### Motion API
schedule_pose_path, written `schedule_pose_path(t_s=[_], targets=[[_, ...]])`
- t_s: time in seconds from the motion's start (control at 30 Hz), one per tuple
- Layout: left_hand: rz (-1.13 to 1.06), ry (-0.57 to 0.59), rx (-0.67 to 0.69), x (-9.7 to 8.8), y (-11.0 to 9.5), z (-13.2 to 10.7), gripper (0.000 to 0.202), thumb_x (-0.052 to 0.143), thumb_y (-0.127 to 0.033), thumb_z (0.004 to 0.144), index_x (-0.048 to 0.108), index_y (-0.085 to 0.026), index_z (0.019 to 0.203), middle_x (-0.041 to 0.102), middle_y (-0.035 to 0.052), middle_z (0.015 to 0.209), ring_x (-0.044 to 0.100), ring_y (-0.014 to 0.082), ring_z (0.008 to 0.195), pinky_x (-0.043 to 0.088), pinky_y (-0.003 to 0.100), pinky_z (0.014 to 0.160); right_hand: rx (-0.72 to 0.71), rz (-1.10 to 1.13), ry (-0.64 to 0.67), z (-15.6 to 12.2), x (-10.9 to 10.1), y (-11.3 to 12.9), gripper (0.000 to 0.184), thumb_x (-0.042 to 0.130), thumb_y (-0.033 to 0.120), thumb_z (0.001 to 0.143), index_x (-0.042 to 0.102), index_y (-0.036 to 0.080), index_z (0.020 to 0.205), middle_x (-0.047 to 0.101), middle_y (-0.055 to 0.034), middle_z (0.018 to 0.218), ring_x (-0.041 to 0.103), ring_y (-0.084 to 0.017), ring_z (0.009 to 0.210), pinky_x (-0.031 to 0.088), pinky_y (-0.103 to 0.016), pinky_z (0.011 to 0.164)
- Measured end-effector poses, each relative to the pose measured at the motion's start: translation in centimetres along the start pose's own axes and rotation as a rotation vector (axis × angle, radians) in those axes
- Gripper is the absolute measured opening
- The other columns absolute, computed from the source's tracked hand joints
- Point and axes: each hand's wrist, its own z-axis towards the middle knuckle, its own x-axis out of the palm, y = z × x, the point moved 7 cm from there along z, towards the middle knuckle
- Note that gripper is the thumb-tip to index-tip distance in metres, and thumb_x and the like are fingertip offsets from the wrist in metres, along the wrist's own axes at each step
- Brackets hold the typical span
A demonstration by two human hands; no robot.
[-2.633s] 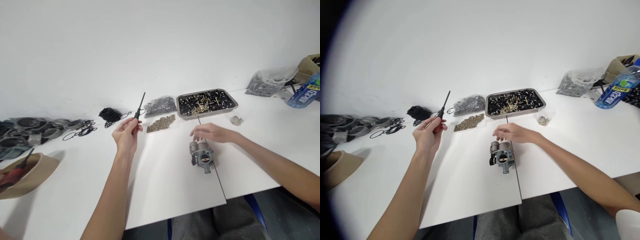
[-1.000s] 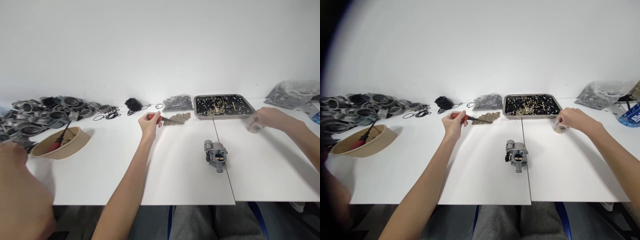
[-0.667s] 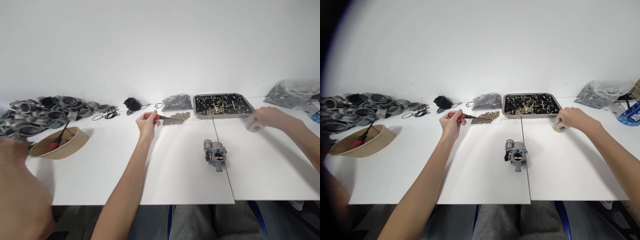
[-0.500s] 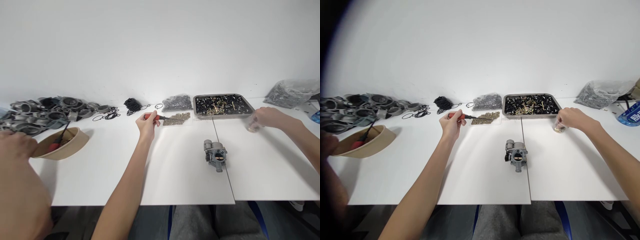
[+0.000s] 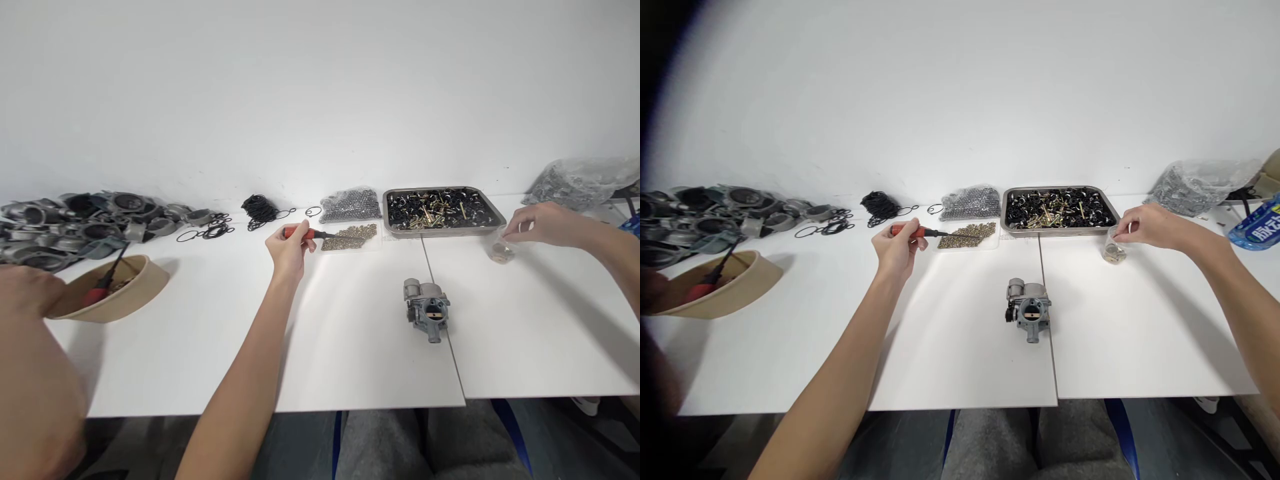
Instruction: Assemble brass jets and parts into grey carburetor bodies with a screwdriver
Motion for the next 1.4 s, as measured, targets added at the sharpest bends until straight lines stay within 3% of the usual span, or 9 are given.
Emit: schedule_pose_path(t_s=[0.1, 0.2, 0.33, 0.47, 0.57, 0.67, 0.9, 1.1, 1.4], targets=[[0.001, 0.006, 0.006, 0.1, -0.1, 0.0, 0.027, 0.077, -0.028, 0.066, 0.056, -0.013, 0.068, 0.060, 0.0003, 0.055, 0.048, 0.0068, 0.035, 0.036, 0.022, 0.039, 0.116, -0.163, 0.012, -0.5, -0.8, 1.4, 0.024, 0.063, 0.044, 0.081, 0.075, 0.023, 0.082, 0.072, -0.0086, 0.086, 0.059, -0.019, 0.070, 0.041, -0.033, 0.063], [0.007, 0.004, 0.001, 0.1, -0.1, 0.0, 0.027, 0.077, -0.029, 0.066, 0.056, -0.013, 0.068, 0.059, -0.0007, 0.054, 0.047, 0.0064, 0.035, 0.036, 0.021, 0.038, 0.141, -0.084, -0.018, -0.8, -1.0, 3.0, 0.026, 0.065, 0.047, 0.078, 0.075, 0.024, 0.086, 0.072, -0.0076, 0.085, 0.062, -0.022, 0.073, 0.045, -0.034, 0.063], [0.006, -0.003, -0.005, 0.1, -0.1, 0.0, 0.026, 0.077, -0.029, 0.066, 0.056, -0.013, 0.068, 0.059, -0.0010, 0.054, 0.047, 0.0062, 0.036, 0.036, 0.021, 0.038, 0.050, 0.070, 0.003, -1.0, 0.2, 6.1, 0.031, 0.065, 0.053, 0.075, 0.074, 0.026, 0.088, 0.072, -0.0066, 0.088, 0.065, -0.023, 0.079, 0.050, -0.035, 0.066], [-0.001, -0.003, -0.004, 0.0, -0.1, 0.0, 0.025, 0.077, -0.027, 0.066, 0.057, -0.013, 0.067, 0.059, -0.0004, 0.055, 0.047, 0.0064, 0.036, 0.035, 0.021, 0.038, -0.045, 0.176, 0.143, -1.4, 2.0, 9.9, 0.032, 0.060, 0.052, 0.081, 0.073, 0.025, 0.092, 0.072, -0.0078, 0.097, 0.066, -0.021, 0.083, 0.051, -0.033, 0.066], [-0.003, 0.000, -0.001, 0.0, -0.2, 0.0, 0.024, 0.077, -0.027, 0.066, 0.056, -0.013, 0.065, 0.060, -0.0002, 0.055, 0.047, 0.0063, 0.036, 0.036, 0.021, 0.038, -0.071, 0.289, 0.273, -1.8, 3.4, 12.2, 0.032, 0.060, 0.050, 0.083, 0.073, 0.022, 0.094, 0.073, -0.0079, 0.089, 0.067, -0.020, 0.078, 0.052, -0.033, 0.065], [-0.002, 0.005, -0.006, 0.0, -0.2, 0.0, 0.024, 0.076, -0.025, 0.067, 0.056, -0.014, 0.065, 0.059, -0.0007, 0.055, 0.047, 0.0061, 0.037, 0.037, 0.021, 0.038, -0.120, 0.369, 0.297, -2.0, 4.7, 13.7, 0.030, 0.062, 0.048, 0.082, 0.074, 0.021, 0.092, 0.072, -0.0066, 0.084, 0.067, -0.018, 0.074, 0.055, -0.033, 0.067], [-0.009, 0.003, -0.009, -0.1, 0.0, 0.0, 0.023, 0.075, -0.024, 0.069, 0.055, -0.014, 0.065, 0.060, 0.0007, 0.058, 0.048, 0.0065, 0.038, 0.038, 0.021, 0.038, -0.228, 0.401, 0.266, -2.8, 8.0, 15.2, 0.026, 0.064, 0.043, 0.082, 0.078, 0.025, 0.094, 0.072, -0.0058, 0.102, 0.068, -0.019, 0.084, 0.055, -0.033, 0.072], [-0.002, 0.001, -0.003, -0.1, 0.0, 0.1, 0.023, 0.076, -0.024, 0.068, 0.056, -0.014, 0.064, 0.058, -0.0010, 0.055, 0.047, 0.0064, 0.036, 0.037, 0.021, 0.038, -0.188, 0.431, 0.349, -3.9, 9.4, 15.5, 0.026, 0.064, 0.045, 0.083, 0.078, 0.028, 0.096, 0.071, -0.0033, 0.111, 0.067, -0.021, 0.096, 0.055, -0.034, 0.081], [-0.007, -0.003, -0.006, -0.1, 0.0, 0.0, 0.023, 0.076, -0.024, 0.067, 0.056, -0.013, 0.063, 0.059, 0.0003, 0.056, 0.048, 0.0070, 0.038, 0.036, 0.021, 0.038, -0.084, 0.530, 0.226, -3.5, 9.0, 15.5, 0.028, 0.075, 0.037, 0.072, 0.076, 0.020, 0.095, 0.074, -0.0054, 0.086, 0.067, -0.020, 0.081, 0.055, -0.035, 0.076]])
